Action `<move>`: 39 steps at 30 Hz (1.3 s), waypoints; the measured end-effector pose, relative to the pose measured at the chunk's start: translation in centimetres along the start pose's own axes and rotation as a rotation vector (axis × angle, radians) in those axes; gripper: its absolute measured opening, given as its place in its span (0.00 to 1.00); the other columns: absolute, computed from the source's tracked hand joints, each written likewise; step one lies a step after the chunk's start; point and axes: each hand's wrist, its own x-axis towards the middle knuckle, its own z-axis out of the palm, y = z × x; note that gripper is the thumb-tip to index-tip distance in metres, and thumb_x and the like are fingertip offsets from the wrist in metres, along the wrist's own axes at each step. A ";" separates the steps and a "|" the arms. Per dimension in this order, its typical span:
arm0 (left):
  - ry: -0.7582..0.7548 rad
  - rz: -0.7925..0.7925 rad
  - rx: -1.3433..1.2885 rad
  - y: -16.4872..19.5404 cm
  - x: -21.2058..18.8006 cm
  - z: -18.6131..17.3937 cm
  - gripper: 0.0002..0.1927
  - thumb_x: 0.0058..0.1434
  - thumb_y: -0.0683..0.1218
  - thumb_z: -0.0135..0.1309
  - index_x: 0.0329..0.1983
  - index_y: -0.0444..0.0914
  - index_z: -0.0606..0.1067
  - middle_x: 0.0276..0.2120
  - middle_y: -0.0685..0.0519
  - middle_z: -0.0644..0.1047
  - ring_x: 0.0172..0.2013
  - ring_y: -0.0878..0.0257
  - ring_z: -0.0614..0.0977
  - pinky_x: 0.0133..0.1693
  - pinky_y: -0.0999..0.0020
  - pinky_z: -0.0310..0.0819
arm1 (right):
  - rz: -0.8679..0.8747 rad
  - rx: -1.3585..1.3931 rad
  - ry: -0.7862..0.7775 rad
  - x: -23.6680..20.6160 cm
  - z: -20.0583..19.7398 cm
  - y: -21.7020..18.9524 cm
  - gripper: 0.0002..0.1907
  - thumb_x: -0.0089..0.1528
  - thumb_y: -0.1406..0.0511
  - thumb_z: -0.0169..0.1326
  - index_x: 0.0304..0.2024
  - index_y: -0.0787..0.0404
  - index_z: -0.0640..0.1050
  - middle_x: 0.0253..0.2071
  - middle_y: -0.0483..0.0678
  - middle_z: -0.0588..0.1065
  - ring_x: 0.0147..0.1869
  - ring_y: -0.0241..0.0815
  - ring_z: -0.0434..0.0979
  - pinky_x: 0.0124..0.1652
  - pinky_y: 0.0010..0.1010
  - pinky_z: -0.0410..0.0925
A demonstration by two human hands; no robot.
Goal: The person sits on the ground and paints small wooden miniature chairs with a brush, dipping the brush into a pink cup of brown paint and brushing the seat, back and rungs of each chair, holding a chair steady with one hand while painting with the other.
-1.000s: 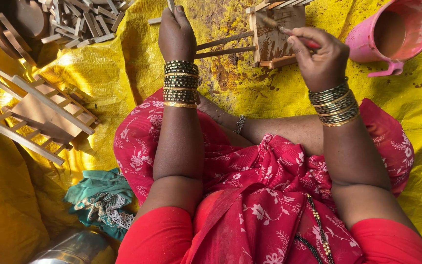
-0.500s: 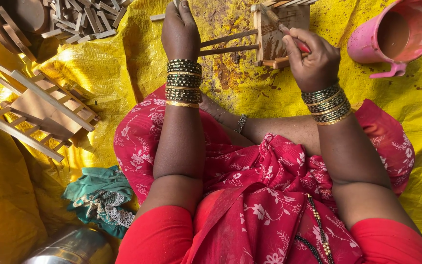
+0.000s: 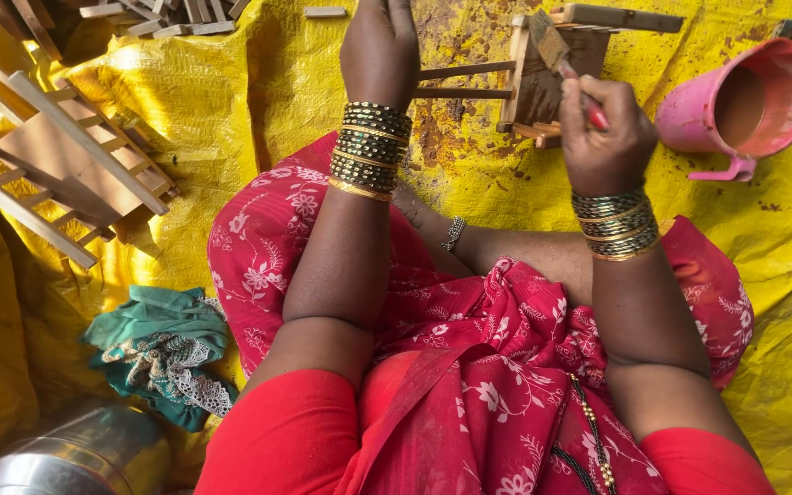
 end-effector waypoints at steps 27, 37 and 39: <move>0.016 0.053 -0.065 -0.3 0.1 -0.3 0.16 0.74 0.52 0.44 0.37 0.38 0.75 0.20 0.54 0.76 0.18 0.60 0.76 0.24 0.63 0.69 | 0.242 0.380 -0.031 -2.0 -0.5 3.2 0.07 0.77 0.71 0.56 0.48 0.73 0.74 0.44 0.54 0.81 0.50 0.46 0.86 0.50 0.34 0.78; -0.041 -0.008 -0.130 -0.8 0.5 -0.5 0.17 0.76 0.52 0.45 0.34 0.39 0.74 0.20 0.57 0.73 0.19 0.68 0.70 0.24 0.69 0.65 | 0.734 0.927 0.281 -2.3 -1.6 14.6 0.09 0.74 0.72 0.58 0.46 0.69 0.69 0.36 0.58 0.78 0.31 0.39 0.77 0.30 0.27 0.69; -0.054 -0.018 -0.150 -0.9 0.5 -0.6 0.16 0.75 0.52 0.45 0.36 0.40 0.75 0.21 0.58 0.75 0.19 0.70 0.71 0.24 0.70 0.66 | 0.698 0.855 0.303 -2.6 -1.2 14.4 0.08 0.74 0.72 0.56 0.47 0.70 0.69 0.39 0.59 0.81 0.35 0.43 0.83 0.36 0.30 0.78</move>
